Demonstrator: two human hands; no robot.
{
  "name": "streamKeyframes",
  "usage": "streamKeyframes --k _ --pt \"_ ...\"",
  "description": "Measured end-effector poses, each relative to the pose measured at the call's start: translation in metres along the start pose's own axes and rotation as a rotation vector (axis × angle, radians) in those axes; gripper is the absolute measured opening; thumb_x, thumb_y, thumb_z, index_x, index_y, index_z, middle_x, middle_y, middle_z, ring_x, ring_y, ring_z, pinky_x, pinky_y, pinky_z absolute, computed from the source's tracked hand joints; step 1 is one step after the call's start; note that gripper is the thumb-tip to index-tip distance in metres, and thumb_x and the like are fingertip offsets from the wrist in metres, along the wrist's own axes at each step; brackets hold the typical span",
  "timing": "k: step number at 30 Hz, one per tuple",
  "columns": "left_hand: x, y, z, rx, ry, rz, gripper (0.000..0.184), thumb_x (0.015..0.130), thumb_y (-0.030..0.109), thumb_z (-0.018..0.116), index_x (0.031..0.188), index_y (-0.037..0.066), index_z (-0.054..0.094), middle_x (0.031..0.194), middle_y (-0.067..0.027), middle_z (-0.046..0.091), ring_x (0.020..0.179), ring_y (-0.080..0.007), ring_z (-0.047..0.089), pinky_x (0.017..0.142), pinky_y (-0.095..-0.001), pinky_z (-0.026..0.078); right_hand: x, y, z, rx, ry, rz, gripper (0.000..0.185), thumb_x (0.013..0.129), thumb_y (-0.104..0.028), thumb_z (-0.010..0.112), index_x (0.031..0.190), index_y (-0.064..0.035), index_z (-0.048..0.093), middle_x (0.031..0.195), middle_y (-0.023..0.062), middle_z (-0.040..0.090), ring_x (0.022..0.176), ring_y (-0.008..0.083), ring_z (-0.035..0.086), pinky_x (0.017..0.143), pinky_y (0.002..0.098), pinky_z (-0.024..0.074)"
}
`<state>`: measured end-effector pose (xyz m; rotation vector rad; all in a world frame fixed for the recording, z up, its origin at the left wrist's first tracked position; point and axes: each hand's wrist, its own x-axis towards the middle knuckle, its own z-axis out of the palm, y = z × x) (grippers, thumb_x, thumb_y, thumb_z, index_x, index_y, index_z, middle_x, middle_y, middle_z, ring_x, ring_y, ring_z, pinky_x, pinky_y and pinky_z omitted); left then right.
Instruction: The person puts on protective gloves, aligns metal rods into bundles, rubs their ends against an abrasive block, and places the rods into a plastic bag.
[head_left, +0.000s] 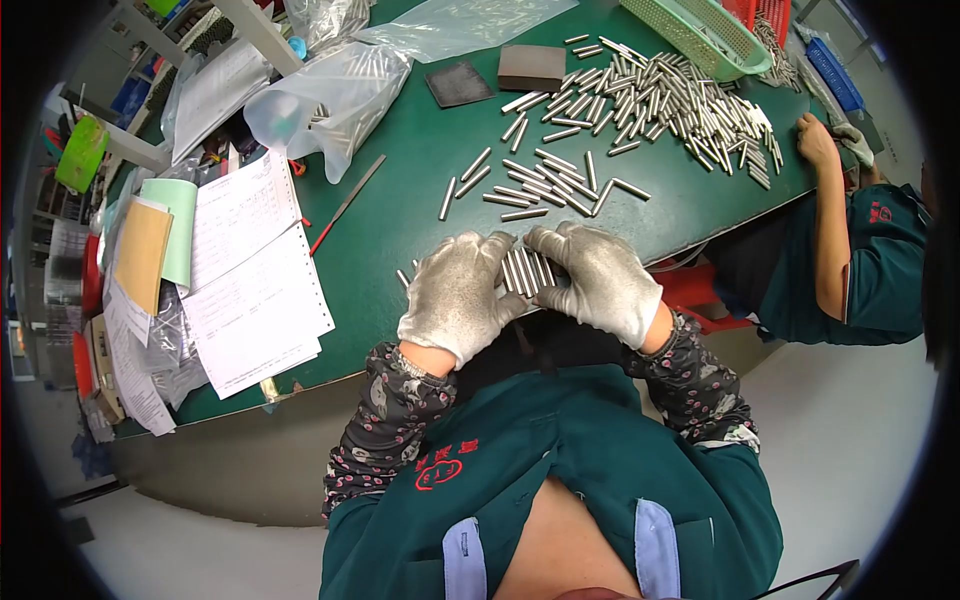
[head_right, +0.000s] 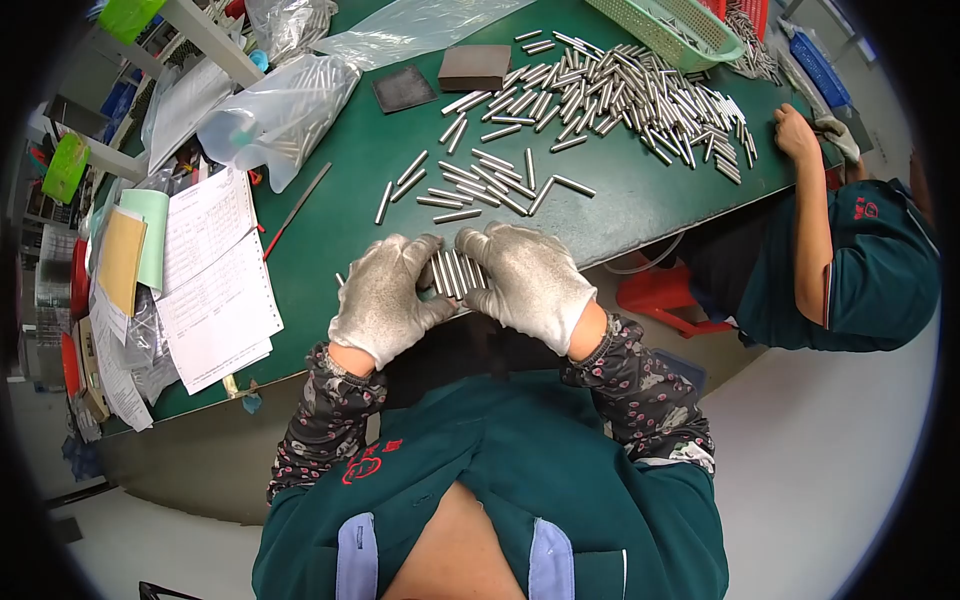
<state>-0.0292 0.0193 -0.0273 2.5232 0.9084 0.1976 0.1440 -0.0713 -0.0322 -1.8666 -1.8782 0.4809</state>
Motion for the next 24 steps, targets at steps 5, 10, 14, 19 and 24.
streamKeyframes --k 5,10,14,19,24 --pt "0.002 0.005 0.001 0.032 0.033 0.011 0.062 0.062 0.031 0.088 0.116 0.009 0.067 0.103 -0.0124 0.06 0.101 -0.0316 0.059 0.087 -0.043 0.05 0.001 0.005 0.002 0.016 0.02 -0.059 0.053 0.07 -0.022 0.075 0.118 -0.0042 0.061 0.084 0.0142 0.062 0.087 0.0346 0.061 0.078 0.0443 0.0482" --pt "0.004 0.004 0.003 0.007 0.052 0.044 0.06 0.061 0.029 0.088 0.113 0.007 0.068 0.106 -0.013 0.06 0.103 -0.0318 0.059 0.089 -0.043 0.05 0.003 0.005 -0.005 0.072 -0.061 -0.033 0.051 0.07 -0.02 0.073 0.118 -0.005 0.061 0.085 0.0151 0.063 0.087 0.0357 0.061 0.078 0.0446 0.0484" --pt "0.002 0.0 0.013 -0.099 0.147 0.075 0.056 0.062 0.021 0.087 0.111 0.004 0.066 0.105 -0.0118 0.057 0.102 -0.0297 0.057 0.089 -0.0409 0.05 0.001 0.014 -0.002 0.14 0.005 -0.101 0.046 0.074 -0.02 0.071 0.116 -0.0047 0.063 0.087 0.0155 0.065 0.082 0.0328 0.063 0.075 0.0413 0.0505" --pt "0.001 -0.006 0.021 -0.22 0.323 0.199 0.05 0.063 0.015 0.081 0.108 0.003 0.064 0.107 -0.0141 0.058 0.104 -0.0327 0.055 0.089 -0.0441 0.047 0.004 0.005 -0.007 0.405 0.052 0.053 0.035 0.078 -0.027 0.07 0.103 -0.0027 0.068 0.085 0.0158 0.068 0.078 0.0303 0.066 0.07 0.0385 0.0523" --pt "0.005 -0.001 0.017 -0.12 0.472 0.343 0.05 0.06 0.013 0.082 0.106 0.006 0.064 0.096 -0.0074 0.062 0.092 -0.0303 0.061 0.084 -0.0421 0.048 0.012 0.001 0.005 0.627 0.07 0.083 0.03 0.083 -0.027 0.067 0.097 -0.001 0.07 0.085 0.0175 0.07 0.078 0.0312 0.069 0.07 0.0367 0.0534"
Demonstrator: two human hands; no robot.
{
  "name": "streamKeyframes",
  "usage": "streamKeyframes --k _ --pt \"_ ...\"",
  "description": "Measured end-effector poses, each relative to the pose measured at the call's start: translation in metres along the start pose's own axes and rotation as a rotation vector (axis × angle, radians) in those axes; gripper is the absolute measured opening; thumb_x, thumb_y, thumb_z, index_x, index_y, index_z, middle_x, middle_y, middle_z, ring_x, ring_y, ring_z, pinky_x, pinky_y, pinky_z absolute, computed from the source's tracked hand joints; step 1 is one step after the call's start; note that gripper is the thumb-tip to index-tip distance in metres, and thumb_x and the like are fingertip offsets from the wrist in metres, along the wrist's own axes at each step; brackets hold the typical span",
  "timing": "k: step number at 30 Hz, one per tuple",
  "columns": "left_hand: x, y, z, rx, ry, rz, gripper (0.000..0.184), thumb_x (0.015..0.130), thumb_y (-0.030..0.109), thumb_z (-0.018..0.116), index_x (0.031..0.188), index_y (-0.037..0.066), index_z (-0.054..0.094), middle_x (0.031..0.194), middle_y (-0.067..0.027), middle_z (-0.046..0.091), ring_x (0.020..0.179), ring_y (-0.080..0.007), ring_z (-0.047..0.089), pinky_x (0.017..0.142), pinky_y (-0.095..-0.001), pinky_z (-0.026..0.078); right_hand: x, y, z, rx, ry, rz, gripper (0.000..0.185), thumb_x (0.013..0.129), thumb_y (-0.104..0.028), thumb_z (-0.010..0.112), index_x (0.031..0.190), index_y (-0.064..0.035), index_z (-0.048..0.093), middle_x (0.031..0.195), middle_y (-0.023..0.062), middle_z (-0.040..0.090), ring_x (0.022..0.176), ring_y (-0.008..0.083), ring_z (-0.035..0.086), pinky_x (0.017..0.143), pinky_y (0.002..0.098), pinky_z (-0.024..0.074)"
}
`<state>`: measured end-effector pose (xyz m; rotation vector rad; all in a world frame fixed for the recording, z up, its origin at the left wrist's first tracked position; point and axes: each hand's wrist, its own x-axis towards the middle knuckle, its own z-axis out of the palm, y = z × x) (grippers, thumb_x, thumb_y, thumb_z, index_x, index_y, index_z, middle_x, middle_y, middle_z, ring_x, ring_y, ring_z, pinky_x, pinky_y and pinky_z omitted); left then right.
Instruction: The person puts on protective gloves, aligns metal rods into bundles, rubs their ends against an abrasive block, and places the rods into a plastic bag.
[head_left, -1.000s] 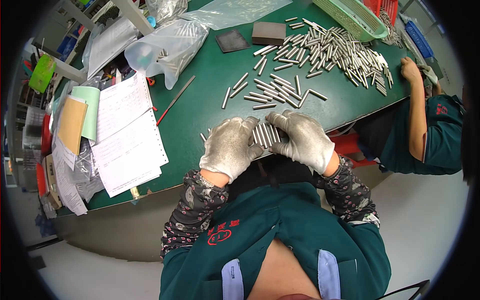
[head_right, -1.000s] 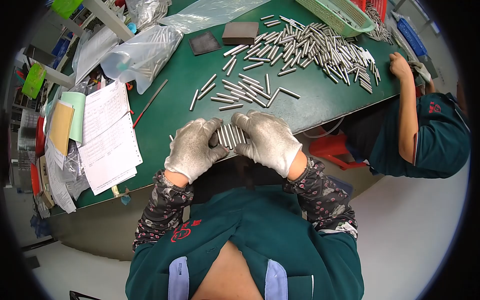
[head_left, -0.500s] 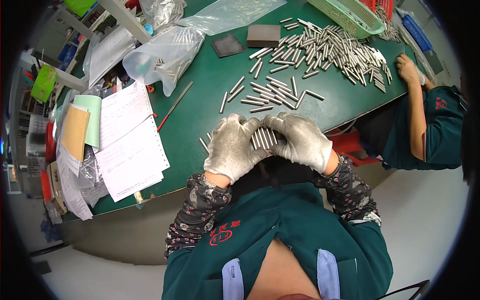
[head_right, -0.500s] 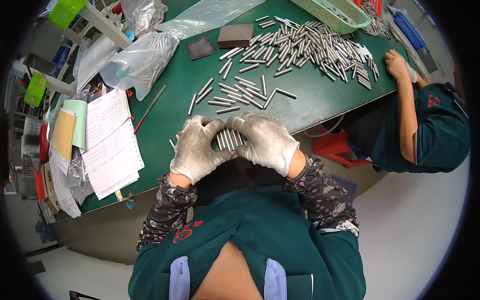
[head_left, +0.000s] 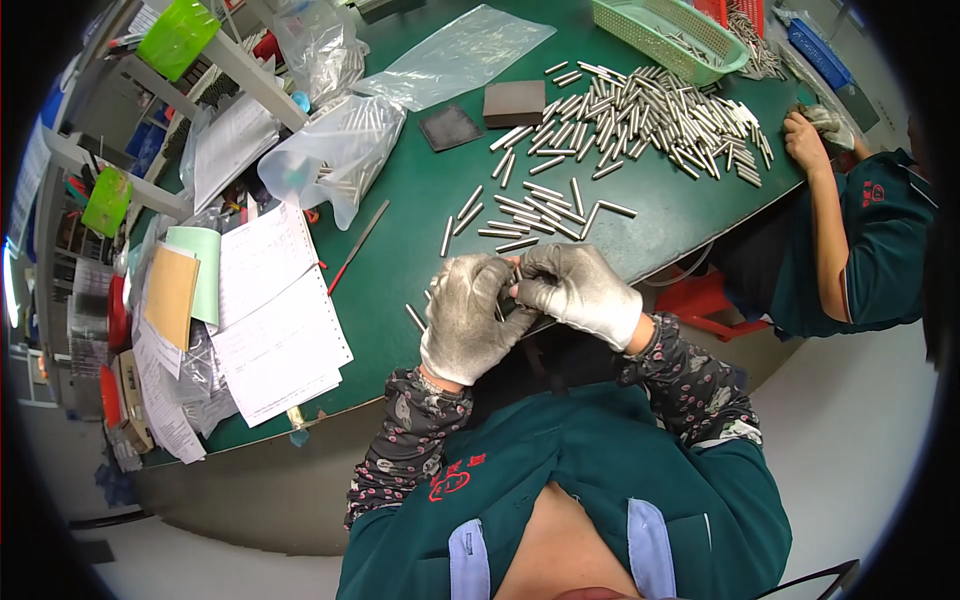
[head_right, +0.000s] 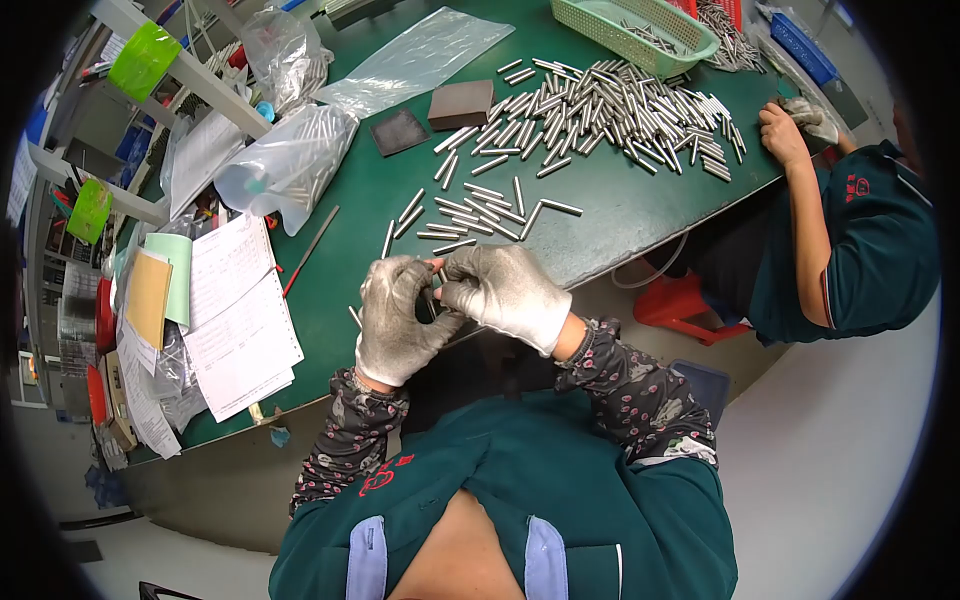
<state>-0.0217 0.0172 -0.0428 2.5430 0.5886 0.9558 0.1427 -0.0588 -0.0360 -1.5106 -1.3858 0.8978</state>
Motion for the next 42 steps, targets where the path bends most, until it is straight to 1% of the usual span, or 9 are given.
streamKeyframes --k 3,7,8,12,18,24,36,40,42 --pt "0.002 -0.001 -0.002 0.007 0.025 0.045 0.051 0.06 0.014 0.084 0.106 0.006 0.064 0.098 -0.0078 0.063 0.093 -0.0298 0.061 0.084 -0.0414 0.048 0.0 -0.002 0.003 0.02 0.039 -0.03 0.026 0.084 -0.023 0.066 0.098 -0.0009 0.071 0.085 0.0176 0.07 0.079 0.0319 0.069 0.07 0.0369 0.0532" --pt "-0.001 -0.005 0.0 -0.118 0.014 0.018 0.055 0.06 0.014 0.087 0.109 0.006 0.063 0.102 -0.0094 0.063 0.094 -0.0287 0.062 0.084 -0.04 0.049 -0.003 0.007 0.004 0.227 0.021 0.086 0.032 0.094 -0.028 0.061 0.099 0.0021 0.069 0.086 0.0161 0.07 0.074 0.0223 0.066 0.071 0.0337 0.0516" --pt "-0.003 -0.006 0.001 -0.143 -0.003 -0.007 0.058 0.06 0.015 0.088 0.111 0.005 0.062 0.104 -0.0097 0.063 0.094 -0.0272 0.063 0.085 -0.0386 0.05 -0.002 0.01 0.006 0.24 0.05 -0.026 0.035 0.097 -0.03 0.058 0.1 0.003 0.068 0.08 0.0116 0.068 0.071 0.0141 0.06 0.069 0.0309 0.0496" --pt "-0.002 -0.005 -0.001 -0.222 0.0 -0.081 0.062 0.062 0.016 0.089 0.116 0.004 0.06 0.106 -0.0092 0.062 0.093 -0.0229 0.063 0.084 -0.0349 0.053 -0.003 0.01 0.002 0.408 0.001 0.068 0.03 0.097 -0.028 0.058 0.098 0.0011 0.066 0.074 0.0052 0.062 0.07 0.01 0.055 0.065 0.0285 0.0474" --pt "-0.004 -0.009 0.0 -0.28 -0.025 -0.205 0.064 0.062 0.013 0.089 0.118 0.004 0.059 0.107 -0.009 0.062 0.094 -0.0221 0.063 0.084 -0.0343 0.053 -0.003 0.003 -0.005 0.226 0.01 0.041 0.025 0.095 -0.021 0.057 0.101 0.0011 0.067 0.078 0.0059 0.065 0.071 0.0102 0.058 0.066 0.0282 0.0484" --pt "-0.002 -0.007 0.0 -0.177 0.004 -0.145 0.063 0.061 0.012 0.088 0.117 0.003 0.06 0.105 -0.0099 0.062 0.093 -0.0238 0.063 0.083 -0.0348 0.053 -0.001 0.009 0.0 0.406 -0.033 0.13 0.025 0.091 -0.019 0.062 0.103 0.0017 0.068 0.079 0.0076 0.066 0.073 0.0137 0.061 0.068 0.0301 0.0503" --pt "0.022 0.008 -0.026 -0.108 -0.268 -0.303 0.056 0.061 0.016 0.085 0.111 0.001 0.063 0.092 -0.0092 0.062 0.083 -0.0252 0.063 0.075 -0.0353 0.052 -0.003 0.001 -0.008 0.221 0.002 0.126 0.027 0.091 -0.023 0.06 0.101 -0.0003 0.069 0.082 0.0086 0.068 0.072 0.0133 0.061 0.067 0.0285 0.05" --pt "0.051 -0.02 -0.047 0.137 -0.264 -0.344 0.051 0.067 0.014 0.079 0.113 0.001 0.062 0.088 -0.0079 0.063 0.079 -0.0223 0.063 0.076 -0.0335 0.052 -0.012 0.001 -0.029 0.198 0.156 0.088 0.022 0.091 -0.021 0.063 0.1 -0.0015 0.069 0.083 0.0001 0.064 0.071 0.0083 0.054 0.063 0.0224 0.0447" --pt "0.064 -0.049 -0.05 0.193 -0.268 -0.458 0.049 0.07 0.014 0.076 0.117 0.004 0.064 0.09 -0.0093 0.067 0.087 -0.0249 0.066 0.082 -0.0357 0.052 -0.017 0.002 -0.039 0.138 0.25 0.122 0.022 0.091 -0.019 0.062 0.099 0.0002 0.068 0.078 0.0023 0.063 0.07 0.009 0.055 0.064 0.0225 0.0448"
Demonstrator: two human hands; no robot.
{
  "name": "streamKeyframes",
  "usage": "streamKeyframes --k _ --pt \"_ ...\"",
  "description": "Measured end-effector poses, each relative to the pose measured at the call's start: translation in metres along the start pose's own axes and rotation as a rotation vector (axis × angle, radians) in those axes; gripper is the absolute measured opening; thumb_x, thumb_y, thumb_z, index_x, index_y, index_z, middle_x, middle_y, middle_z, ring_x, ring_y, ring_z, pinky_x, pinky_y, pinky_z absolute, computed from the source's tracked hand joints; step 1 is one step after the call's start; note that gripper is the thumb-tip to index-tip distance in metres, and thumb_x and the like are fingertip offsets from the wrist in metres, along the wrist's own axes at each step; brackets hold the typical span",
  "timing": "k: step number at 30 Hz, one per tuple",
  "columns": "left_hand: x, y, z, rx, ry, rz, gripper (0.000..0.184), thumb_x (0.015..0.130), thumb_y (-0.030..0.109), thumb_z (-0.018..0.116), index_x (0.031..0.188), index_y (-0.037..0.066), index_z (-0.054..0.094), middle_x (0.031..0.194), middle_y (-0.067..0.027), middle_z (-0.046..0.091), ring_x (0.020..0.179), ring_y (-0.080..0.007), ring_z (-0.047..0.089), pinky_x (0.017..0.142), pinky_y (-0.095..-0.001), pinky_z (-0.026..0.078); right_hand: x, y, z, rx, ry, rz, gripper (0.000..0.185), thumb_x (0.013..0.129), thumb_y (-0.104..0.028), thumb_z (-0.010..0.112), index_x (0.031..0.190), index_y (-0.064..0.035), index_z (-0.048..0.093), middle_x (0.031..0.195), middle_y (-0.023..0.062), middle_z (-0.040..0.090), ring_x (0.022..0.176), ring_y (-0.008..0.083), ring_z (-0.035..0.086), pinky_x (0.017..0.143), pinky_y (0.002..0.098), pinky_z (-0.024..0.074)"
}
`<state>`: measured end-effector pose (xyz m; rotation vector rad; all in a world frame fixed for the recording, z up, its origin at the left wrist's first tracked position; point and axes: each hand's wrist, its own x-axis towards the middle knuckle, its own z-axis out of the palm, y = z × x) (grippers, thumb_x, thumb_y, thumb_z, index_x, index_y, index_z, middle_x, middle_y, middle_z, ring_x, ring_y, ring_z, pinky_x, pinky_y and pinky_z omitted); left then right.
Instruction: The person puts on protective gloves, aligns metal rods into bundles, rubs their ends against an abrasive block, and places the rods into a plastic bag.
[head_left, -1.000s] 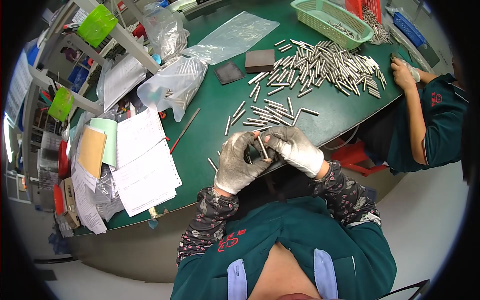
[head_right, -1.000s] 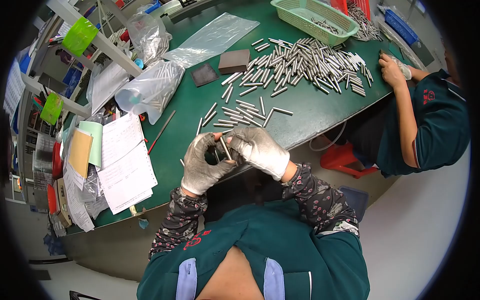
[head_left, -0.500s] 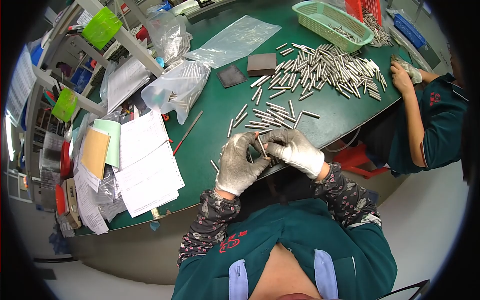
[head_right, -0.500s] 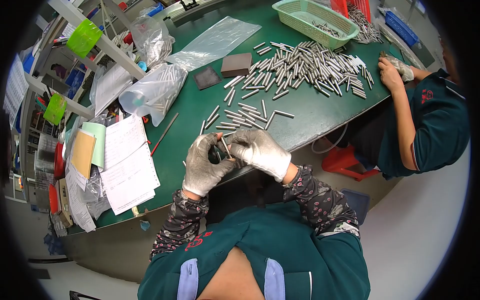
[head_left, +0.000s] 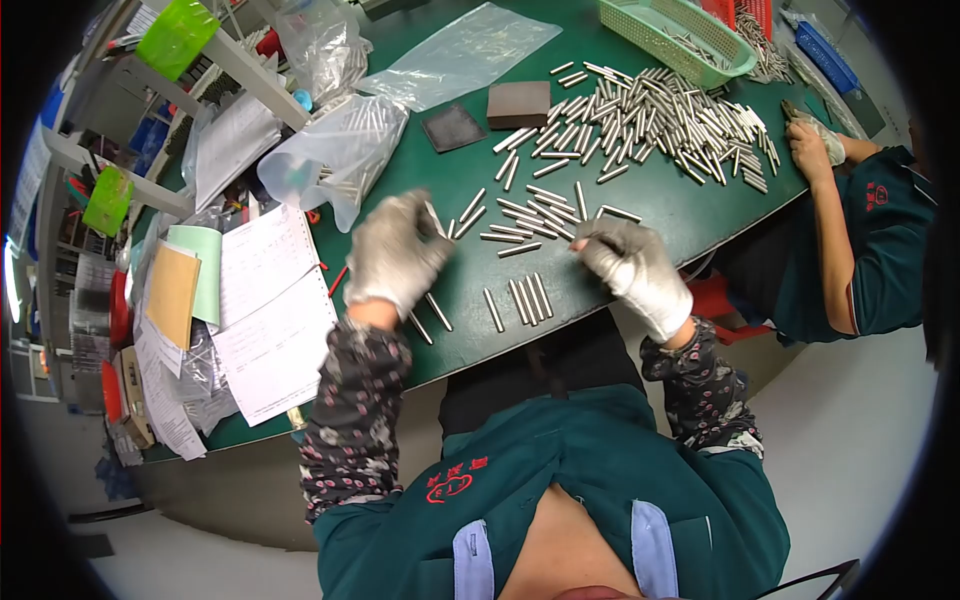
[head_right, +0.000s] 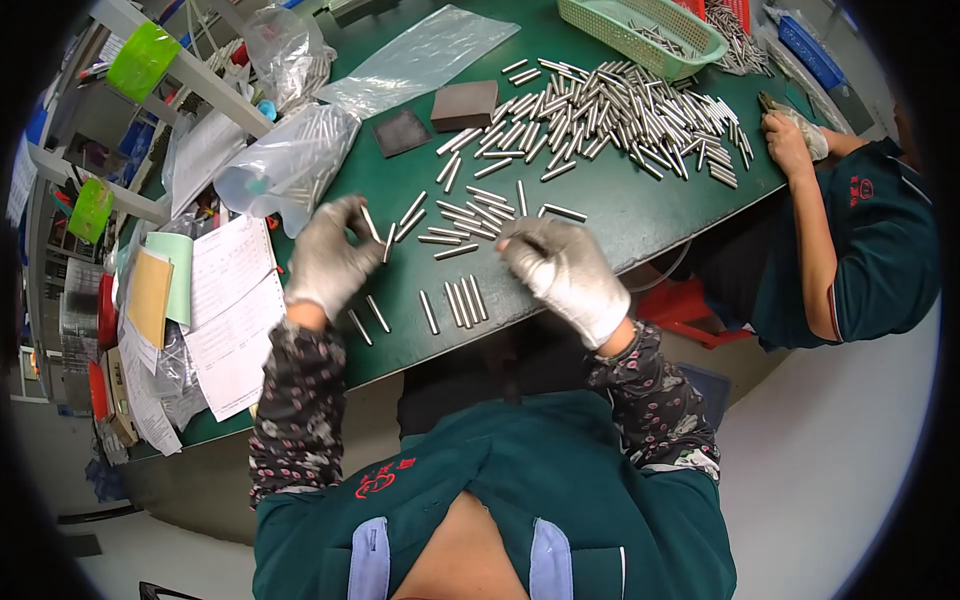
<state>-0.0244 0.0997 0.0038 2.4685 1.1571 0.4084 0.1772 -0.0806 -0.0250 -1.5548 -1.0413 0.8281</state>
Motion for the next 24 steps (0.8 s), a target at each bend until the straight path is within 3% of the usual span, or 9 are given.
streamKeyframes --k 2,5,6,10,13,16,20,23,24 --pt "0.018 -0.015 0.003 0.08 -0.037 -0.135 0.049 0.073 0.013 0.073 0.12 0.008 0.064 0.094 -0.0104 0.07 0.097 -0.0275 0.068 0.087 -0.0389 0.053 0.001 0.007 -0.013 -0.097 0.082 0.005 0.021 0.089 -0.015 0.061 0.1 0.002 0.068 0.075 0.0094 0.066 0.069 0.0144 0.062 0.066 0.0263 0.0487" --pt "0.032 -0.028 0.017 0.309 -0.044 -0.155 0.048 0.079 0.013 0.07 0.126 0.012 0.061 0.107 -0.0096 0.068 0.102 -0.0292 0.066 0.089 -0.0426 0.053 0.001 0.019 -0.018 -0.282 0.196 -0.097 0.02 0.091 -0.013 0.063 0.103 0.0029 0.067 0.081 0.0038 0.067 0.069 0.0083 0.055 0.063 0.025 0.0456" --pt "0.033 -0.026 0.02 0.346 -0.037 -0.151 0.048 0.08 0.013 0.07 0.127 0.012 0.06 0.108 -0.0096 0.068 0.103 -0.0297 0.066 0.089 -0.0434 0.052 0.003 0.018 -0.013 -0.434 0.232 -0.25 0.017 0.088 -0.009 0.065 0.101 0.0004 0.068 0.078 0.0088 0.067 0.068 0.0163 0.062 0.065 0.031 0.0494" --pt "0.018 -0.014 0.016 0.341 0.006 -0.115 0.044 0.084 0.013 0.066 0.128 0.014 0.059 0.109 -0.0104 0.065 0.102 -0.0303 0.065 0.09 -0.0444 0.052 0.012 0.005 0.017 -0.708 0.121 -0.537 0.014 0.082 -0.008 0.068 0.095 -0.0059 0.067 0.076 0.0124 0.063 0.072 0.033 0.063 0.067 0.0416 0.0508" --pt "-0.012 -0.011 -0.002 0.21 0.001 -0.063 0.044 0.083 0.013 0.069 0.125 0.009 0.059 0.104 -0.0116 0.064 0.097 -0.029 0.065 0.085 -0.0407 0.052 0.025 0.002 0.036 -0.932 -0.054 -0.535 0.015 0.08 -0.008 0.063 0.095 -0.0074 0.065 0.076 0.0114 0.059 0.075 0.0331 0.062 0.065 0.0446 0.0489" --pt "-0.052 -0.025 -0.018 0.102 -0.064 -0.059 0.051 0.078 0.013 0.075 0.124 0.003 0.057 0.097 -0.012 0.063 0.085 -0.0246 0.065 0.078 -0.0355 0.052 0.032 0.001 0.041 -1.096 -0.112 -0.512 0.016 0.076 -0.007 0.059 0.091 -0.0052 0.063 0.081 0.0098 0.066 0.084 0.029 0.068 0.072 0.0415 0.053" --pt "-0.082 -0.025 -0.018 0.062 -0.268 -0.174 0.08 0.061 0.018 0.089 0.131 0.005 0.052 0.119 -0.0116 0.053 0.107 -0.0258 0.06 0.092 -0.0345 0.052 0.031 0.002 0.036 -1.098 -0.088 -0.49 0.015 0.076 -0.004 0.059 0.09 -0.006 0.063 0.079 0.0117 0.062 0.079 0.0326 0.064 0.069 0.0439 0.0499" --pt "-0.086 -0.02 -0.002 0.106 -0.259 -0.091 0.082 0.06 0.02 0.09 0.131 0.006 0.053 0.124 -0.0129 0.05 0.11 -0.0298 0.06 0.096 -0.0363 0.052 0.021 0.002 0.023 -1.137 -0.07 -0.452 0.014 0.077 -0.004 0.058 0.09 -0.0063 0.064 0.078 0.012 0.062 0.079 0.0327 0.064 0.068 0.0444 0.0498" --pt "-0.084 -0.014 0.0 0.12 -0.271 -0.105 0.079 0.061 0.02 0.09 0.13 0.006 0.054 0.125 -0.0135 0.049 0.111 -0.0318 0.059 0.095 -0.038 0.052 0.015 -0.001 0.021 -1.172 -0.057 -0.436 0.009 0.074 -0.004 0.059 0.083 -0.0062 0.063 0.078 0.0109 0.065 0.079 0.0312 0.067 0.069 0.0433 0.0523"
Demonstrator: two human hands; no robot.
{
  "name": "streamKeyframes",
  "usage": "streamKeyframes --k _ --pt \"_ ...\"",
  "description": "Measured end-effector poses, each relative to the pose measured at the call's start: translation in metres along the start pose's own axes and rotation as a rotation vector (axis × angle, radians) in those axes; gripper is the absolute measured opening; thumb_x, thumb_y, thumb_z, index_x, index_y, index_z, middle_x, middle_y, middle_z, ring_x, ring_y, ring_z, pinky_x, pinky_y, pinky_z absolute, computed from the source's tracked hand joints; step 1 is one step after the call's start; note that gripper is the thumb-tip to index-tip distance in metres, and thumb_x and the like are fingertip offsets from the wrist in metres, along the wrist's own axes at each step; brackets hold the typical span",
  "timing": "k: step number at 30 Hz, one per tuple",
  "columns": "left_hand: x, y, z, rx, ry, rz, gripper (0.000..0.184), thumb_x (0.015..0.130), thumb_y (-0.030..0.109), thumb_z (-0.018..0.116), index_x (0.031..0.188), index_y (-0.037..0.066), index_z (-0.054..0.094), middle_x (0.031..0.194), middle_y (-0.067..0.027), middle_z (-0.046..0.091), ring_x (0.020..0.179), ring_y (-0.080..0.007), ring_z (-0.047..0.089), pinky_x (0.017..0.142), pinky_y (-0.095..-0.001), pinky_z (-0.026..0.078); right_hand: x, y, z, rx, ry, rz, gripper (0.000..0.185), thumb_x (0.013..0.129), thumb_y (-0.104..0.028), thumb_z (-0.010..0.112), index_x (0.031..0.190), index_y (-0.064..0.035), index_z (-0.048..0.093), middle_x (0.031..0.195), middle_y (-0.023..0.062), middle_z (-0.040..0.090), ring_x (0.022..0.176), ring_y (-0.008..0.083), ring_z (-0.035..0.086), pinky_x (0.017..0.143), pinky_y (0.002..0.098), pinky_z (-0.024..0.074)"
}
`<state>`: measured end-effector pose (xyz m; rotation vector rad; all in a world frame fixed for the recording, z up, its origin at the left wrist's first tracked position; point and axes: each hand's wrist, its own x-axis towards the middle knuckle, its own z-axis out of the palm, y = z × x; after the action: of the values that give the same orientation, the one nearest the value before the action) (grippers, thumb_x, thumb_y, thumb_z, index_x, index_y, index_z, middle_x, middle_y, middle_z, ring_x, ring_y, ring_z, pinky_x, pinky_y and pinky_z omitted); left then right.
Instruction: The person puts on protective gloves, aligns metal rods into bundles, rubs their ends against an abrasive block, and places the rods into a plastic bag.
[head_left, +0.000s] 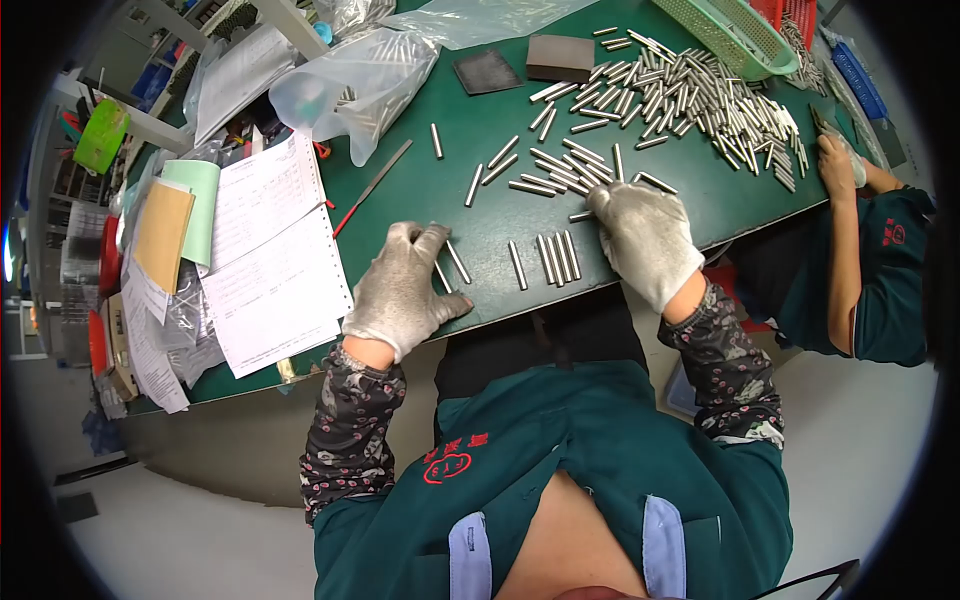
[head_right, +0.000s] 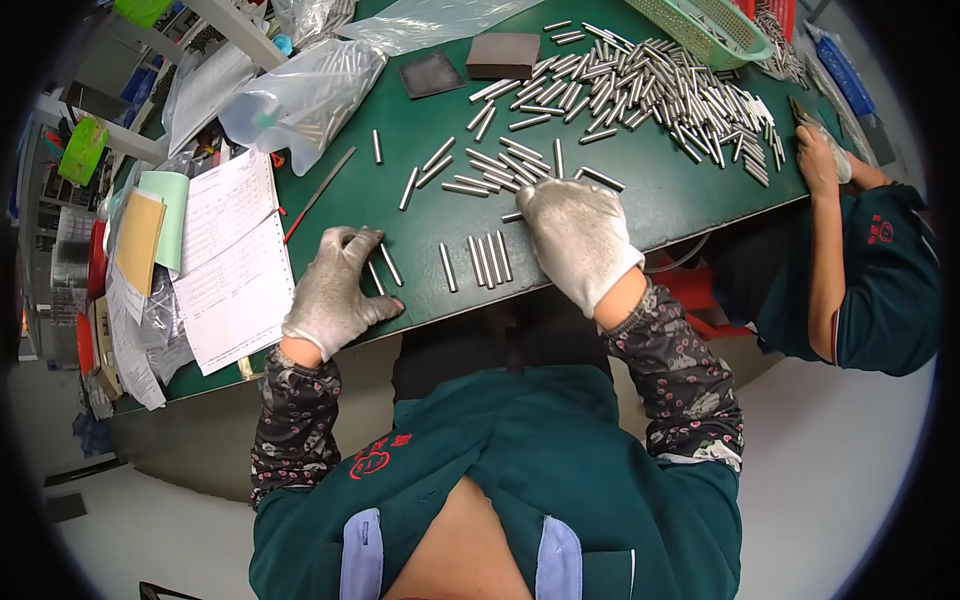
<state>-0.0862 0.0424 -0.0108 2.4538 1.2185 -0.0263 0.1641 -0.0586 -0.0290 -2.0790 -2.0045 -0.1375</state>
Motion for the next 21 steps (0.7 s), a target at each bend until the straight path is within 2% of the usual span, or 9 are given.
streamKeyframes --k 3,4,8,11,15,18,21 --pt "0.006 0.006 0.005 -0.059 -0.04 0.041 0.073 0.064 0.019 0.088 0.128 0.007 0.056 0.125 -0.0137 0.05 0.11 -0.0319 0.06 0.095 -0.0386 0.052 -0.013 -0.002 -0.006 -0.053 0.001 0.032 0.012 0.075 -0.004 0.059 0.085 -0.0069 0.063 0.078 0.0104 0.064 0.079 0.0315 0.066 0.068 0.0436 0.052" --pt "0.006 0.011 0.005 -0.077 -0.055 0.043 0.068 0.066 0.018 0.087 0.126 0.007 0.058 0.125 -0.0135 0.051 0.11 -0.0315 0.06 0.095 -0.0395 0.052 -0.018 0.003 -0.001 -0.033 -0.026 0.018 0.02 0.079 -0.004 0.059 0.097 -0.0075 0.065 0.081 0.0123 0.06 0.078 0.033 0.063 0.065 0.0438 0.0501" --pt "0.01 0.03 0.01 -0.116 -0.098 0.097 0.068 0.065 0.017 0.086 0.127 0.007 0.058 0.126 -0.013 0.052 0.111 -0.0321 0.06 0.096 -0.04 0.051 -0.021 -0.001 -0.002 0.081 -0.036 -0.082 0.024 0.076 -0.004 0.062 0.099 -0.008 0.065 0.082 0.0121 0.059 0.08 0.0331 0.062 0.065 0.0445 0.0501" --pt "0.01 0.03 0.018 -0.139 -0.039 0.177 0.072 0.065 0.016 0.087 0.129 0.007 0.056 0.126 -0.0133 0.052 0.113 -0.0326 0.059 0.097 -0.0401 0.051 -0.02 -0.012 -0.003 0.168 -0.029 -0.136 0.019 0.08 -0.007 0.06 0.098 -0.0095 0.065 0.085 0.0101 0.061 0.087 0.0312 0.065 0.072 0.0438 0.0518" --pt "0.008 0.014 0.024 -0.289 0.014 0.205 0.082 0.06 0.02 0.089 0.134 0.009 0.054 0.128 -0.0121 0.051 0.116 -0.0321 0.056 0.099 -0.04 0.05 -0.022 -0.01 0.006 0.381 0.105 -0.142 0.019 0.08 -0.004 0.061 0.099 -0.0071 0.065 0.085 0.0098 0.061 0.084 0.0318 0.063 0.069 0.0431 0.051" --pt "0.006 0.018 0.019 -0.158 0.007 0.16 0.085 0.059 0.022 0.09 0.135 0.01 0.053 0.128 -0.0113 0.051 0.116 -0.031 0.056 0.099 -0.039 0.05 -0.022 -0.009 0.011 0.457 0.17 -0.105 0.02 0.078 -0.003 0.063 0.098 -0.0063 0.064 0.081 0.0106 0.06 0.08 0.0328 0.062 0.067 0.0438 0.0501" --pt "0.007 0.031 0.014 -0.121 -0.014 0.141 0.08 0.06 0.025 0.089 0.132 0.01 0.057 0.126 -0.0115 0.052 0.115 -0.0302 0.057 0.097 -0.0388 0.05 -0.021 -0.01 0.013 0.464 0.197 -0.11 0.02 0.078 -0.004 0.064 0.097 -0.006 0.064 0.078 0.0109 0.059 0.077 0.0332 0.061 0.065 0.0445 0.0495"
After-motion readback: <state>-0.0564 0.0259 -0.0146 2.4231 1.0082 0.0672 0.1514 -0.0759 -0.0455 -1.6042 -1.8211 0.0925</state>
